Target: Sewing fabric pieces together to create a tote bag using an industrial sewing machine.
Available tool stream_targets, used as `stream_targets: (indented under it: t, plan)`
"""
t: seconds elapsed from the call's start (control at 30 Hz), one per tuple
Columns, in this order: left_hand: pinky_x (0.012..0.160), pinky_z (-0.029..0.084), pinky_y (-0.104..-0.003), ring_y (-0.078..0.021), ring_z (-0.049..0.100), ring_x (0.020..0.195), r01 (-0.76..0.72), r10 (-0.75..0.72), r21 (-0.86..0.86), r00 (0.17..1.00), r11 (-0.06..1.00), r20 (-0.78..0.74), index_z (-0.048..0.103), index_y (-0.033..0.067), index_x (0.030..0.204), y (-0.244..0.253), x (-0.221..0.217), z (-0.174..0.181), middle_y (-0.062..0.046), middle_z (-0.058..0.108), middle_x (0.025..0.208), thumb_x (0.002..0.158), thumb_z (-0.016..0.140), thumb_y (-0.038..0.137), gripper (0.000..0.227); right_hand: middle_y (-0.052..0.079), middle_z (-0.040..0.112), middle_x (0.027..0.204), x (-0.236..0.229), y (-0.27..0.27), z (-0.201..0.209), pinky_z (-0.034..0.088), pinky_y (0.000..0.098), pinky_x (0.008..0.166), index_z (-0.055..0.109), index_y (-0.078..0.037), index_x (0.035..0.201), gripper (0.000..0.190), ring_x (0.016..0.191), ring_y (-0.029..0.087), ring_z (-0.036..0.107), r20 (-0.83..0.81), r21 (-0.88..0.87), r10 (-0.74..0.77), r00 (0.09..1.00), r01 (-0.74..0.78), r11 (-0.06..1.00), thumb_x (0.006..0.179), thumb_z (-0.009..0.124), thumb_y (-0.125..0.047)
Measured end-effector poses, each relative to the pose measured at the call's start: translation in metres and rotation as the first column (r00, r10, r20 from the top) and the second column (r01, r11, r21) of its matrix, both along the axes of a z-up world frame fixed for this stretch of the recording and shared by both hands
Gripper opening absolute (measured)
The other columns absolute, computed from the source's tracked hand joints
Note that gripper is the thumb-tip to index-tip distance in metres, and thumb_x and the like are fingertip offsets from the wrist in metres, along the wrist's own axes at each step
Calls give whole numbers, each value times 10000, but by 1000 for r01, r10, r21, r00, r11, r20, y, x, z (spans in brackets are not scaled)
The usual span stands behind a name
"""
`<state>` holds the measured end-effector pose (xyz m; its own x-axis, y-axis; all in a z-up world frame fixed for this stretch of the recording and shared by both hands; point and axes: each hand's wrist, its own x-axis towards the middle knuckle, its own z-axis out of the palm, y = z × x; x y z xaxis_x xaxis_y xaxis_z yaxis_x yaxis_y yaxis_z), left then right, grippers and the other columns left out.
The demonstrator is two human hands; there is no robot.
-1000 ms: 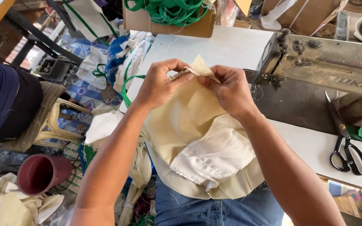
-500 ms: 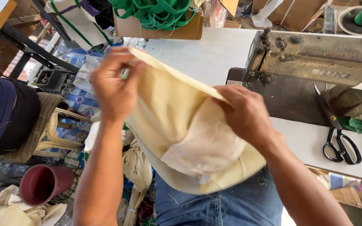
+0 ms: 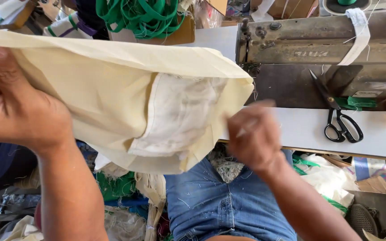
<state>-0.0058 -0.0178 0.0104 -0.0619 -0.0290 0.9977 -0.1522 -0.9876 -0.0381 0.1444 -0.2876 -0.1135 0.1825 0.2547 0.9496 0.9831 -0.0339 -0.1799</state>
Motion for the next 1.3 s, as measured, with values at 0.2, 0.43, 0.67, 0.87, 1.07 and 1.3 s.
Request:
stream_targets:
  t: [0.2,0.43,0.67,0.87,1.07,1.3]
  plan:
    - [770,592,-487,-320,649,896,-24,36,-102,992,994,118,640,-156,991,-32,-1,3,-285,688,934,1065,697,53,229,297,571,1359,8,1,-13,599,489,810,530,45,1356,288,1172,462,667,-165,-192,1,986,-33,981,1099,545,-84]
    - [823,621,-486,-309,696,978,-106,118,-169,991,980,60,723,-199,1013,-8,-23,-18,-291,750,1033,1066,708,9,215,60,746,1051,12,-28,-11,539,355,658,655,-46,1030,83,838,230,699,-217,-332,139,966,-207,920,1007,699,21]
    - [761,573,-503,-354,680,929,2,-8,-201,999,980,-32,662,-160,1067,-28,-37,-35,-318,718,1020,1117,716,19,194,127,703,793,8,-29,-72,426,342,470,716,-11,968,91,599,209,583,23,80,-182,983,180,980,973,801,22]
    - [897,549,-509,-442,649,998,50,-75,-215,991,975,-107,557,-172,1128,-39,-40,-38,-364,631,1083,1154,622,31,215,207,659,766,0,-31,-56,413,364,559,615,79,951,265,595,236,528,-296,336,-73,952,175,925,854,814,224]
    - [953,472,-512,-404,579,987,-24,-1,-225,994,974,-110,503,-116,1104,-46,-39,-56,-333,584,1066,1170,602,100,246,238,659,930,15,-53,-48,379,329,510,569,93,1105,204,631,232,477,-201,183,-162,966,200,963,1020,743,29]
    - [888,619,-323,-249,684,1041,227,-339,-580,936,783,-91,624,43,1074,-42,-18,-71,-147,647,1124,1027,687,121,111,103,728,989,30,-64,-69,477,400,745,805,47,1273,260,799,245,616,-173,-269,-393,903,341,901,1164,990,-98]
